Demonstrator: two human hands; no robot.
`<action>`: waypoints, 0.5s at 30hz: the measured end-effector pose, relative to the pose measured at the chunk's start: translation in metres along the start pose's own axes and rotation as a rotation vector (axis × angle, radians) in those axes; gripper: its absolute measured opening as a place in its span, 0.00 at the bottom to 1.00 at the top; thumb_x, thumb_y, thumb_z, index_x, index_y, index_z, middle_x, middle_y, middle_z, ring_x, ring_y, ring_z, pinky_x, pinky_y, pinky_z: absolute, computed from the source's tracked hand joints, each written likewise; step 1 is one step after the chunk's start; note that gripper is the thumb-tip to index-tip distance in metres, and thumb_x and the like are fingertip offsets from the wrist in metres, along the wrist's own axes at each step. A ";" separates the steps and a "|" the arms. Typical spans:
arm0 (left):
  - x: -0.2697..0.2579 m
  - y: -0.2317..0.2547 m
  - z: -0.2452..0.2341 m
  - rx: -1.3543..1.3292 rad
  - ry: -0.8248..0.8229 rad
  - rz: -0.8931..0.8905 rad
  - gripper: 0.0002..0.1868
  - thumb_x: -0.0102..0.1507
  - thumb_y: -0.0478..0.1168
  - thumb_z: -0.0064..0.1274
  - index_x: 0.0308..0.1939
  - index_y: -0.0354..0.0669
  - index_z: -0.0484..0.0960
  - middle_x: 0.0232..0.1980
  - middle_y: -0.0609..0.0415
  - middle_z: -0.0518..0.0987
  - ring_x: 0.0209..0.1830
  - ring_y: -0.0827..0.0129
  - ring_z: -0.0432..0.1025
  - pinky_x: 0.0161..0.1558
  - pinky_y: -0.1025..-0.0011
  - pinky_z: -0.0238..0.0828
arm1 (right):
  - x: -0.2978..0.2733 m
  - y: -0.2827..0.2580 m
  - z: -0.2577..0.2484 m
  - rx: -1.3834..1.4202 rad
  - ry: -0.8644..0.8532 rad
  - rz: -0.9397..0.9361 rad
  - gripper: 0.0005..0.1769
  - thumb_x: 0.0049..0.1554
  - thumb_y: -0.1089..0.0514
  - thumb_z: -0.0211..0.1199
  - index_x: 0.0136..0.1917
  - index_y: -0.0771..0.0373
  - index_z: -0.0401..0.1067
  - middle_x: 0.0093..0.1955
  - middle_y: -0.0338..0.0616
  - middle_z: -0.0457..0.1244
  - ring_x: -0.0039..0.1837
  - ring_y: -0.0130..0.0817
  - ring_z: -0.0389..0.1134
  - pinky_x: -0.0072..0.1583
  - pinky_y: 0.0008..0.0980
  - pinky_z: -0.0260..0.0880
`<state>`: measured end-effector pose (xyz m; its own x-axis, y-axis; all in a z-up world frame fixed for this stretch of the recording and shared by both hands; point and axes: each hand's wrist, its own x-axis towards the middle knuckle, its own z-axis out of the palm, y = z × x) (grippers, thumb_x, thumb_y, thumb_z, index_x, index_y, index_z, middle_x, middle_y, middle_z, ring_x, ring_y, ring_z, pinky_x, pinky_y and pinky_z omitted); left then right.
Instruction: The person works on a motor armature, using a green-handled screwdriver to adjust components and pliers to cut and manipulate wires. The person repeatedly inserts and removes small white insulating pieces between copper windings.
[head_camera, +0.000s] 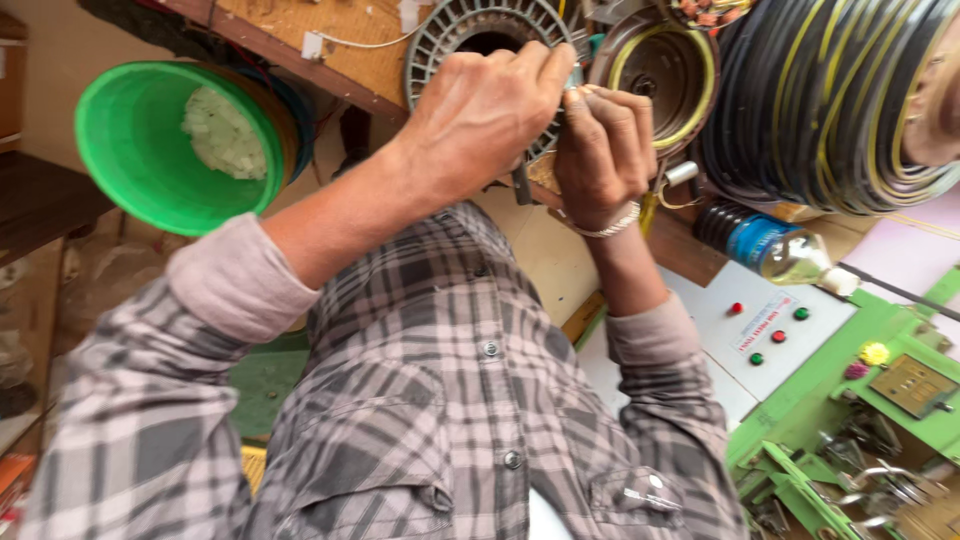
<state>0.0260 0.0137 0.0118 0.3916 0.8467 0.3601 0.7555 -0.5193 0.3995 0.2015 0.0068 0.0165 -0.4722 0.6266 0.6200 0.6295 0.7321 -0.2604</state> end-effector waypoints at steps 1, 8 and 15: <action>0.000 -0.002 -0.001 -0.026 -0.003 -0.002 0.16 0.57 0.34 0.59 0.48 0.37 0.74 0.36 0.51 0.78 0.33 0.63 0.79 0.31 0.69 0.76 | 0.000 -0.001 0.002 0.013 0.011 0.028 0.15 0.54 0.81 0.66 0.52 0.72 0.75 0.48 0.51 0.67 0.52 0.48 0.72 0.52 0.39 0.76; 0.003 -0.005 0.000 -0.072 -0.003 -0.016 0.16 0.57 0.29 0.60 0.47 0.37 0.74 0.38 0.47 0.80 0.35 0.59 0.80 0.32 0.66 0.77 | 0.011 0.003 -0.025 0.112 -0.184 0.167 0.12 0.60 0.77 0.68 0.56 0.68 0.75 0.54 0.52 0.70 0.56 0.45 0.75 0.59 0.37 0.78; 0.003 -0.008 0.006 -0.095 -0.027 -0.030 0.15 0.56 0.28 0.59 0.45 0.36 0.75 0.36 0.47 0.80 0.33 0.59 0.80 0.31 0.66 0.77 | -0.007 0.016 -0.005 0.030 -0.043 0.053 0.12 0.58 0.77 0.70 0.54 0.69 0.76 0.50 0.52 0.71 0.49 0.43 0.75 0.51 0.35 0.77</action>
<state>0.0247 0.0211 0.0047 0.3846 0.8641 0.3247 0.7142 -0.5014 0.4884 0.2176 0.0128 0.0120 -0.4650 0.6751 0.5728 0.6361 0.7047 -0.3142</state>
